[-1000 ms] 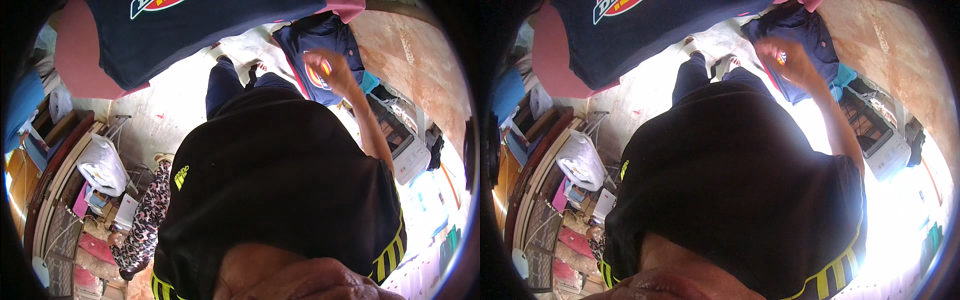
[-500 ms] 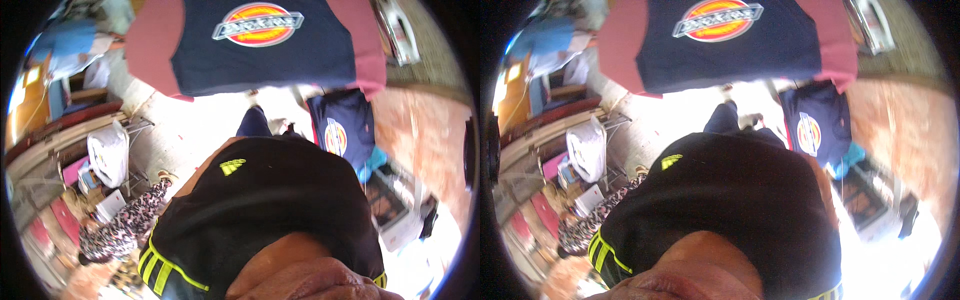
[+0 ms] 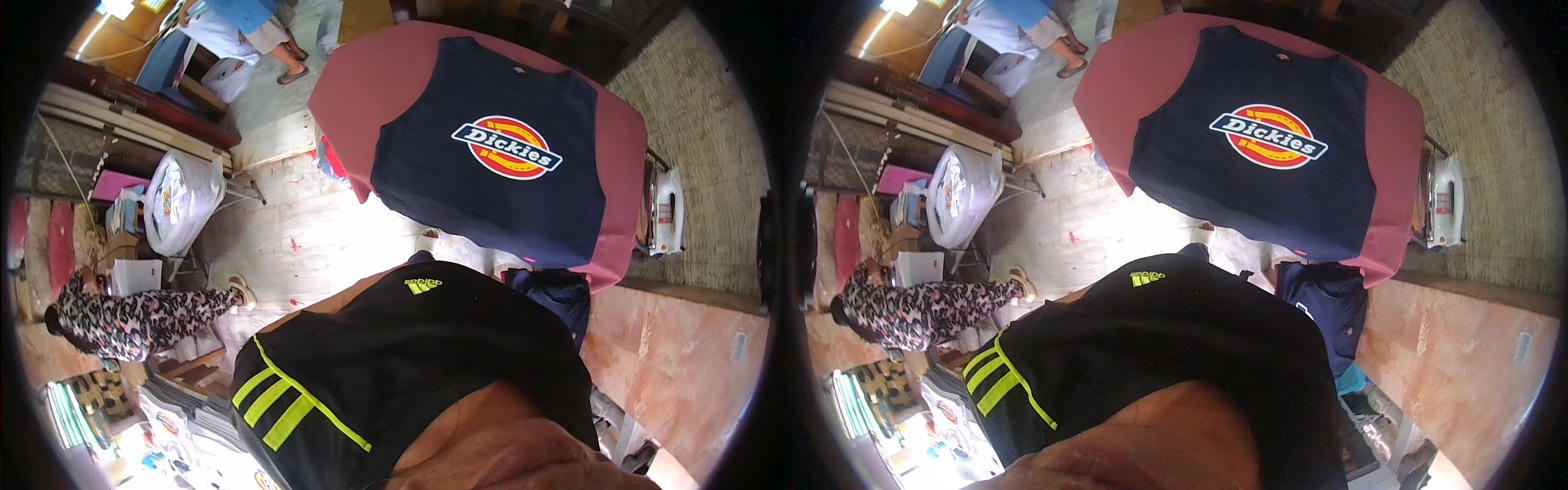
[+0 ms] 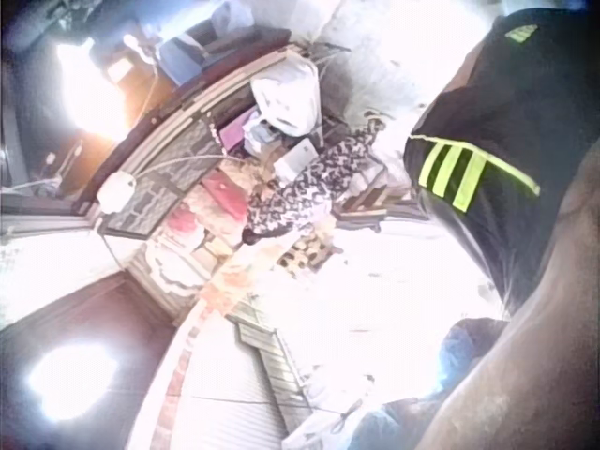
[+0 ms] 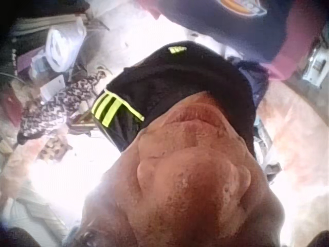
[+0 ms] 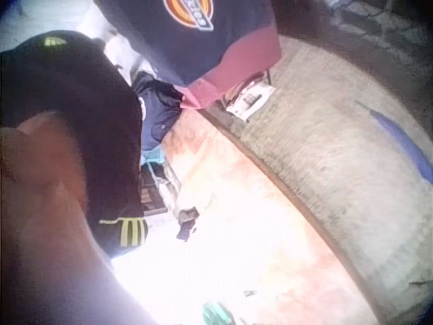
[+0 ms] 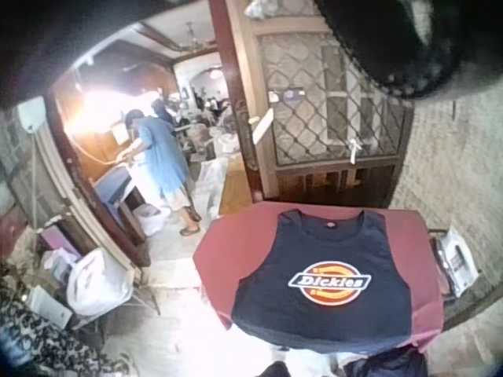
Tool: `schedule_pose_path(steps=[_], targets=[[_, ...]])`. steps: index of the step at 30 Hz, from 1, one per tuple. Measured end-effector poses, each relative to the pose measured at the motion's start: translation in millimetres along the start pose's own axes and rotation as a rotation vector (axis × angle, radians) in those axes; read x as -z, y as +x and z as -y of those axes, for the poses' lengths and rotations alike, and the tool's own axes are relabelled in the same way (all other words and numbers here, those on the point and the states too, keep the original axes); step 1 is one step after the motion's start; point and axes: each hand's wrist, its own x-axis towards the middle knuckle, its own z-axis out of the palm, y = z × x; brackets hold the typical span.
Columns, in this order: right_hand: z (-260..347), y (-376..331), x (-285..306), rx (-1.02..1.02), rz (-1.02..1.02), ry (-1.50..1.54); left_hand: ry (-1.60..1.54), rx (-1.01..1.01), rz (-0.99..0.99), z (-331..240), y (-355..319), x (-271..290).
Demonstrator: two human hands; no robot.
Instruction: The person irons a dark blue t-shirt on a pink ironing board. They smooth the fabric with their hands, use a white steam iron to press the shirt, and flip it over to iron the other side. The person handles the shirt and the iron throughout the process.
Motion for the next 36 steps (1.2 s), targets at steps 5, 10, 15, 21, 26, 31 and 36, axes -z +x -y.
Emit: schedule_pose_path(steps=[5,10,15,21,26,31,36], targets=[[5,12,1,0.022,-0.027,-0.008,-0.02,-0.006,-0.016,2,2,0],[5,20,2,0.028,0.002,-0.02,-0.047,0.01,-0.049,7,-4,-5],[2,26,3,0.022,0.025,-0.025,-0.061,0.02,-0.066,9,-12,-10],[1,31,7,0.03,0.057,-0.022,-0.063,0.031,-0.086,12,-30,-18],[-1,36,8,0.027,0.063,-0.011,-0.025,0.009,-0.072,2,-18,-16],[-3,37,10,0.028,0.06,-0.002,0.015,-0.026,-0.038,-12,7,-14],[-3,40,15,0.032,0.071,-0.001,0.044,-0.064,-0.012,-23,12,-16]])
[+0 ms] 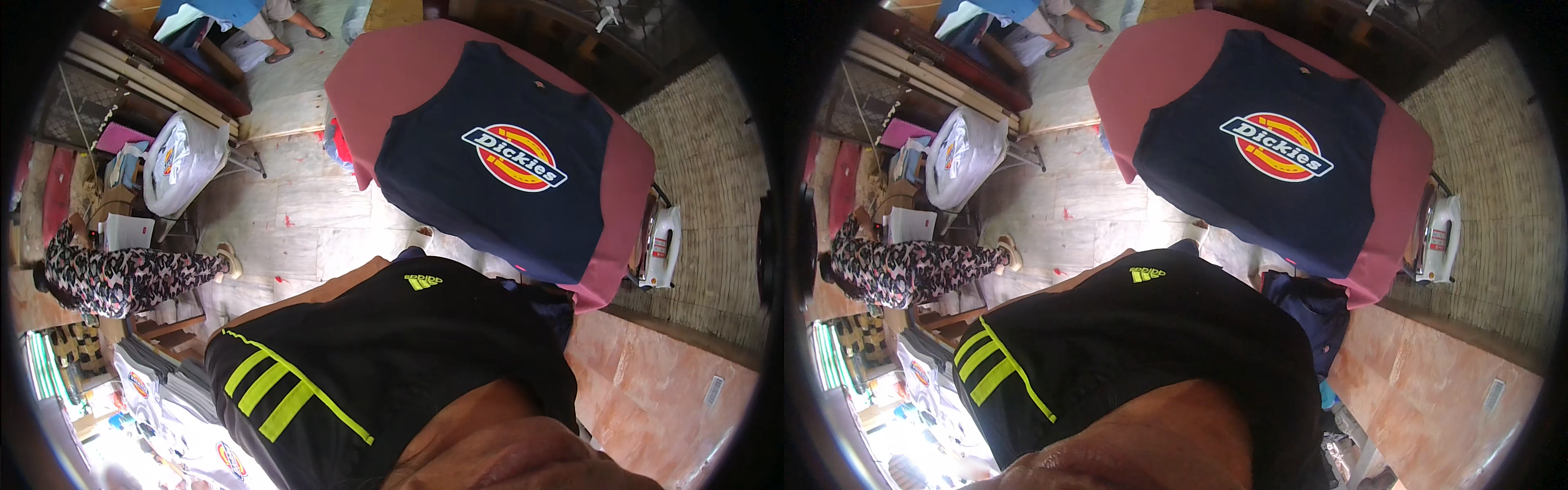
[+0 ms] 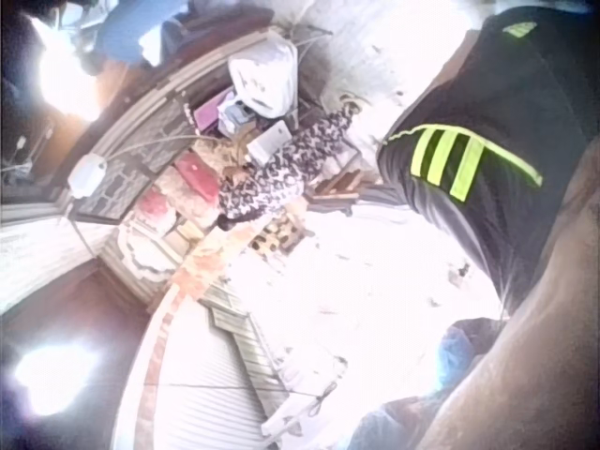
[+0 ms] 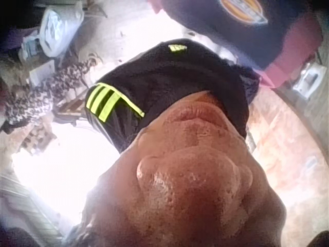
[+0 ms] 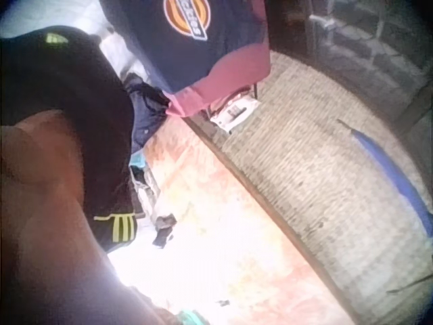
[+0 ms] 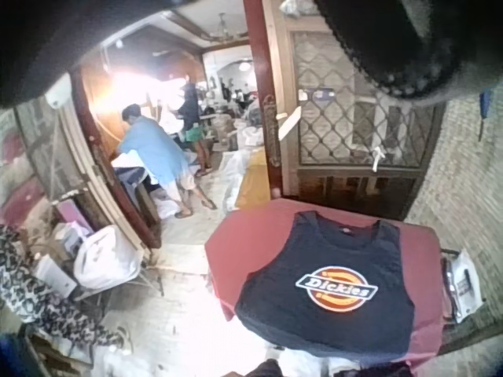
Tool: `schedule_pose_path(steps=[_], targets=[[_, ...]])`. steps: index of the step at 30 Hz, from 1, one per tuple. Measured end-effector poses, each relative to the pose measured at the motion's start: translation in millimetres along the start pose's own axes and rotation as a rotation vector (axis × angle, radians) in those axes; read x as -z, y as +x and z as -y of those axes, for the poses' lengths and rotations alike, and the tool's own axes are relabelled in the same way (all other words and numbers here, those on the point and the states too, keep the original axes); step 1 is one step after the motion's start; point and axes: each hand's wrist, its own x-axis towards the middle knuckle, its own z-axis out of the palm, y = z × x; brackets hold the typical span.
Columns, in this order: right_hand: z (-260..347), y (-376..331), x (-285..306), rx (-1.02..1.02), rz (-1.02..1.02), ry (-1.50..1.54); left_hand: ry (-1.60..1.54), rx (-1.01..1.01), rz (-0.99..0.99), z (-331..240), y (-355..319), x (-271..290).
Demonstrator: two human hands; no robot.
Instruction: The person irons a dark blue t-shirt on a pink ironing board. They smooth the fabric with their hands, use a white steam iron to press the shirt, and flip it over to iron the other side. The person handles the shirt and the iron throughout the process.
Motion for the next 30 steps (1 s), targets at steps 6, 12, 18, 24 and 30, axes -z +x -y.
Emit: schedule_pose_path(steps=[6,12,18,24,30], targets=[[0,-3,0,-0.005,-0.017,0.015,0.092,-0.18,0.11,-29,10,8],[23,23,-4,0.125,-0.078,-0.002,0.096,-0.785,0.115,-114,27,43],[94,104,-11,0.447,-0.482,-0.451,0.409,-0.802,-0.612,-157,91,65],[59,124,-1,0.255,-0.626,-0.972,0.765,-0.581,-0.704,-115,141,105],[62,140,18,0.246,-0.731,-0.922,0.821,-0.473,-0.721,-120,159,131]])
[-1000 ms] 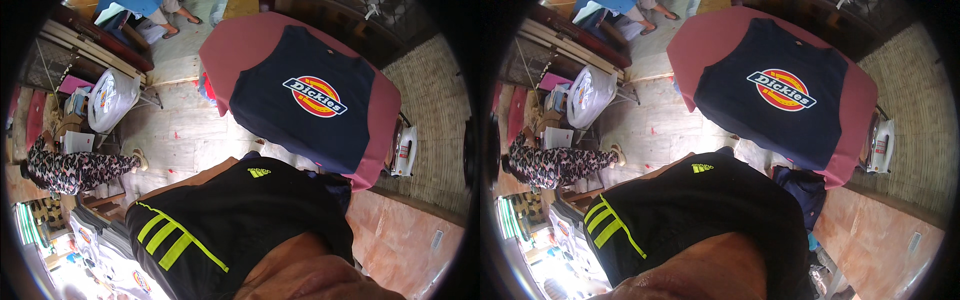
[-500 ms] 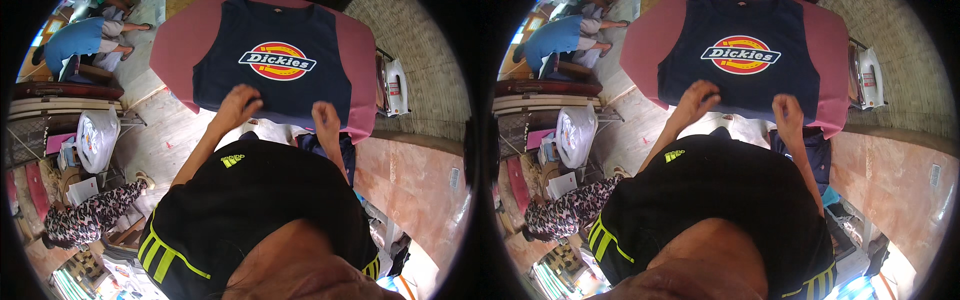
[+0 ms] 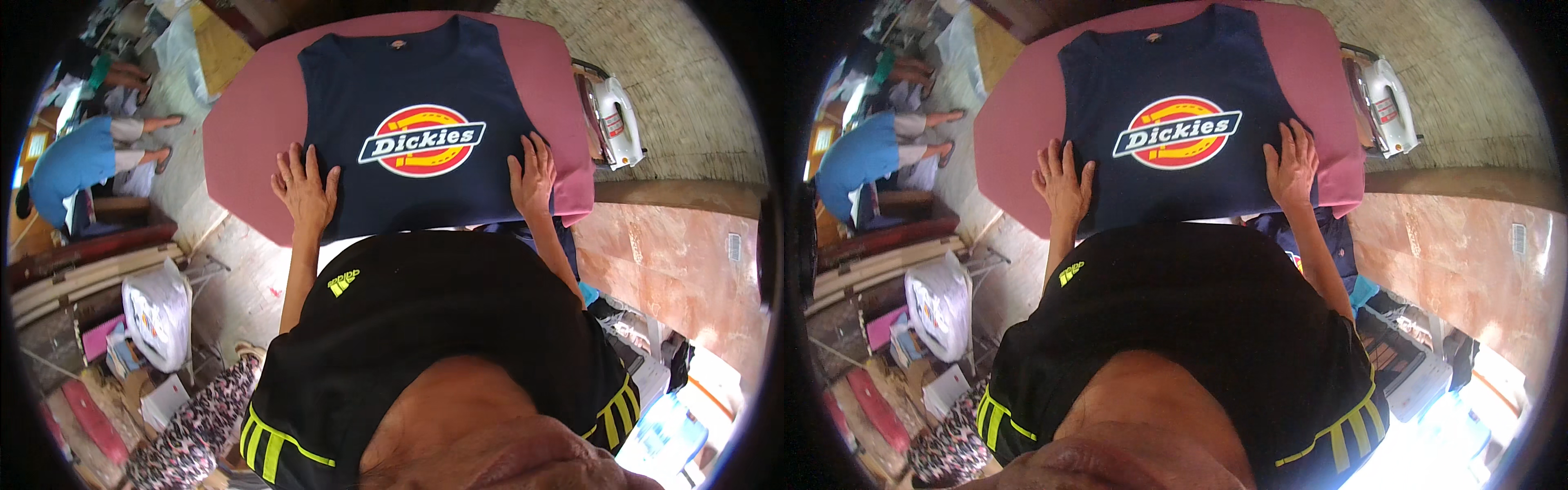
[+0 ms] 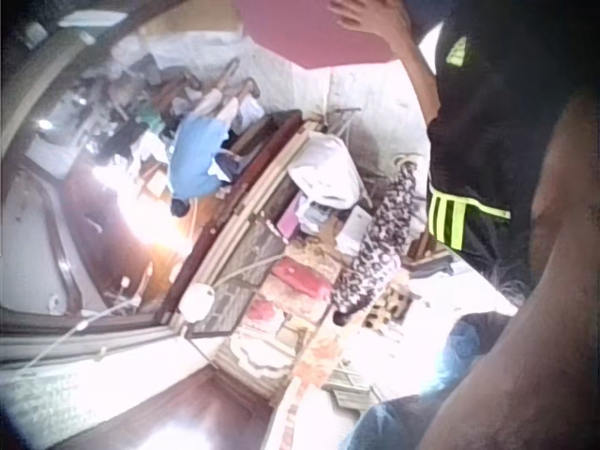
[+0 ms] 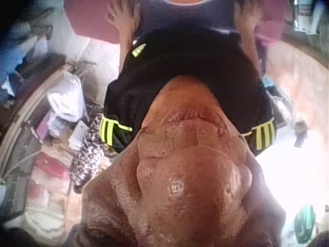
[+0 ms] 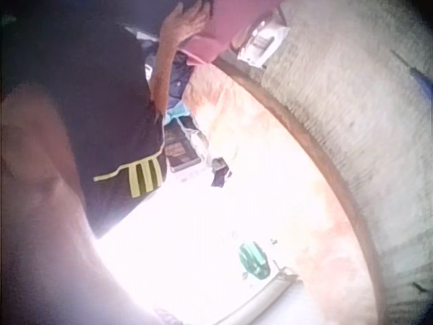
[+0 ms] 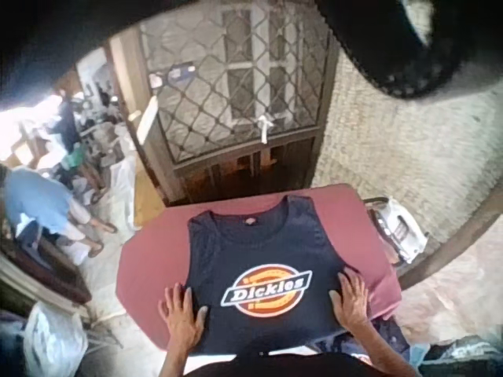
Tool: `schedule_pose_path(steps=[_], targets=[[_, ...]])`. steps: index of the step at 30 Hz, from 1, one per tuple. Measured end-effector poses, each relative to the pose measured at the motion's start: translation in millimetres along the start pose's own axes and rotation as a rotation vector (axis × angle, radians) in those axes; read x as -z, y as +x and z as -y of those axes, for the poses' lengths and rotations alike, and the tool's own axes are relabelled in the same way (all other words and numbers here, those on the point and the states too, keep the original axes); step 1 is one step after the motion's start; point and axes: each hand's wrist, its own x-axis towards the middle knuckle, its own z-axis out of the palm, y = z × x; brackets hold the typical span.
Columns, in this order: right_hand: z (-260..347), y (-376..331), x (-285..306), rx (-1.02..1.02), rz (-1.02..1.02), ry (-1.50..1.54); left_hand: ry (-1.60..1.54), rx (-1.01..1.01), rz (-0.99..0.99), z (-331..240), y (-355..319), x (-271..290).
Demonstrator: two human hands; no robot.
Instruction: The person irons a dark blue t-shirt on a pink ironing board. They smooth the fabric with their hands, use a white steam iron to press the shirt, and flip it over to iron the other side. The person handles the shirt and the iron throughout the process.
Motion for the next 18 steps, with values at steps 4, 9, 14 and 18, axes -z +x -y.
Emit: schedule_pose_path(steps=[4,9,14,18], targets=[[14,75,-27,0.136,-0.04,0.21,-0.223,-0.254,-0.024,-28,75,-1],[14,177,-100,0.231,-0.103,0.218,-0.089,-0.292,-0.139,-31,188,-53],[29,233,-126,0.172,-0.195,0.009,-0.024,-0.294,-0.141,-18,248,-67],[38,240,-120,0.168,-0.198,-0.117,0.087,-0.269,-0.133,-22,240,-63]])
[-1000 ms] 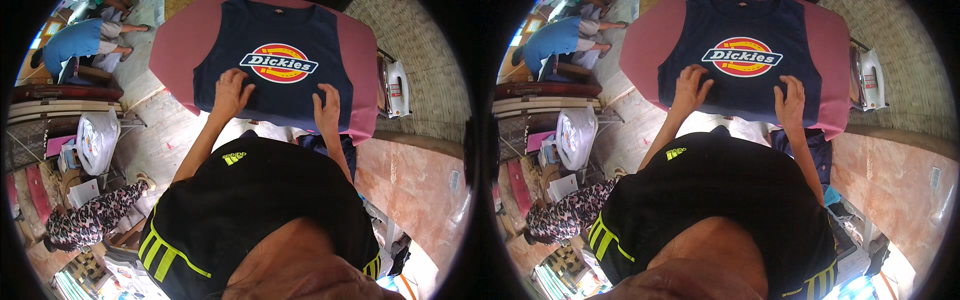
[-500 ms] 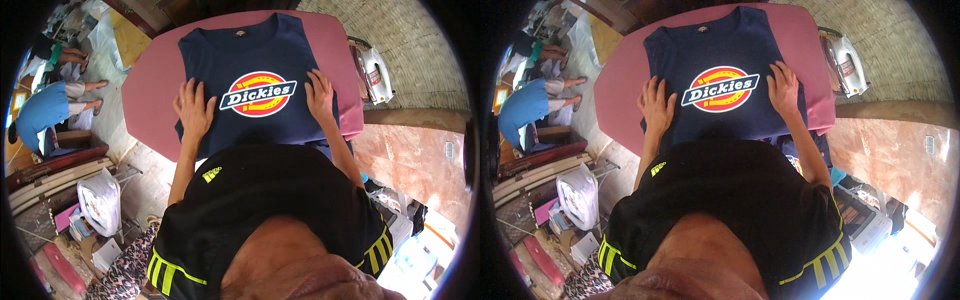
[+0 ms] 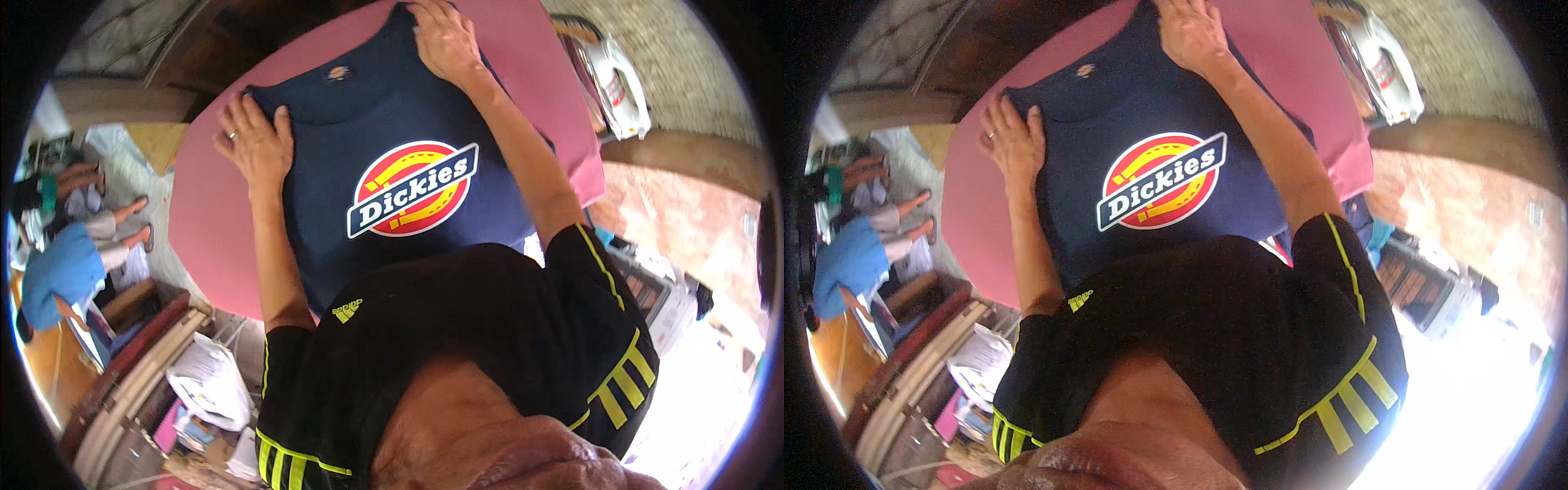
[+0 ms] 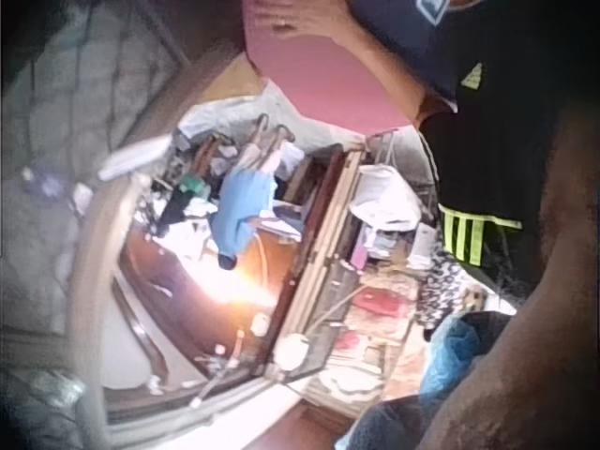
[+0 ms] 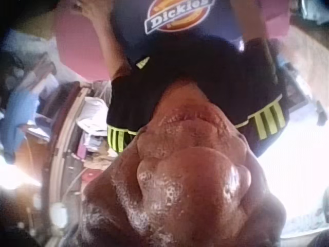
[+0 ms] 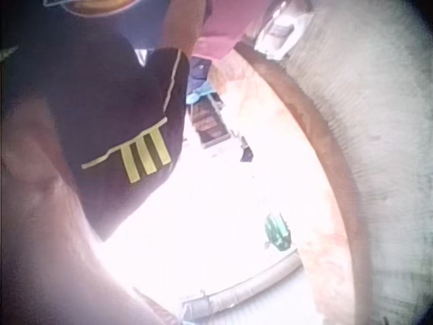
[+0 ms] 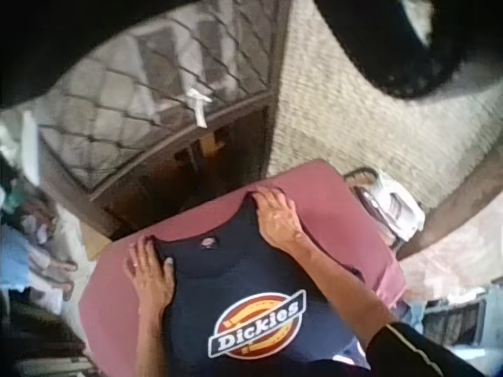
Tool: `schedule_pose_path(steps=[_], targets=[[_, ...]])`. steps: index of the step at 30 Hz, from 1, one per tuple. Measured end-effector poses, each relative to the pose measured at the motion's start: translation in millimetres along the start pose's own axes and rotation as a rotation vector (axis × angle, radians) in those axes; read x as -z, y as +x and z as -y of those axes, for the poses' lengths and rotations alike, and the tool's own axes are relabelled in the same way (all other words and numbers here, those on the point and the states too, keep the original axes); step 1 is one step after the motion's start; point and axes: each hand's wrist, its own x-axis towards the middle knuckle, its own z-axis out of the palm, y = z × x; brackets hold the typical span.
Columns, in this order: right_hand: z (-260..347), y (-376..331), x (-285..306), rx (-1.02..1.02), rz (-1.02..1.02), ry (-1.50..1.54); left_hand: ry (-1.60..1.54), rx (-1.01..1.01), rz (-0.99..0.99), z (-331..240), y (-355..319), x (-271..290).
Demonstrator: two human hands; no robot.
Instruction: The person irons a dark blue t-shirt on a pink ironing board. They smooth the fabric with their hands, use a white steam iron to press the shirt, and flip it over to iron the other side. The person handles the shirt and the iron throughout the process.
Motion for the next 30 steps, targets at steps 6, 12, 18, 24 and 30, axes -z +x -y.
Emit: schedule_pose_path(steps=[6,12,18,24,30], targets=[[-58,-17,71,-0.29,0.344,0.936,-0.514,-0.415,-0.1,-116,18,40],[-71,-148,161,-0.327,0.231,0.106,-0.411,-0.555,-0.106,-234,31,11],[-69,-201,169,-0.481,0.124,0.342,-0.381,-0.539,-0.03,-245,35,-1],[-85,-206,165,-0.66,0.177,0.408,-0.413,-0.562,-0.089,-242,37,-4],[-59,-184,165,-0.252,0.022,0.423,-0.299,-0.329,-0.148,-257,-16,34]])
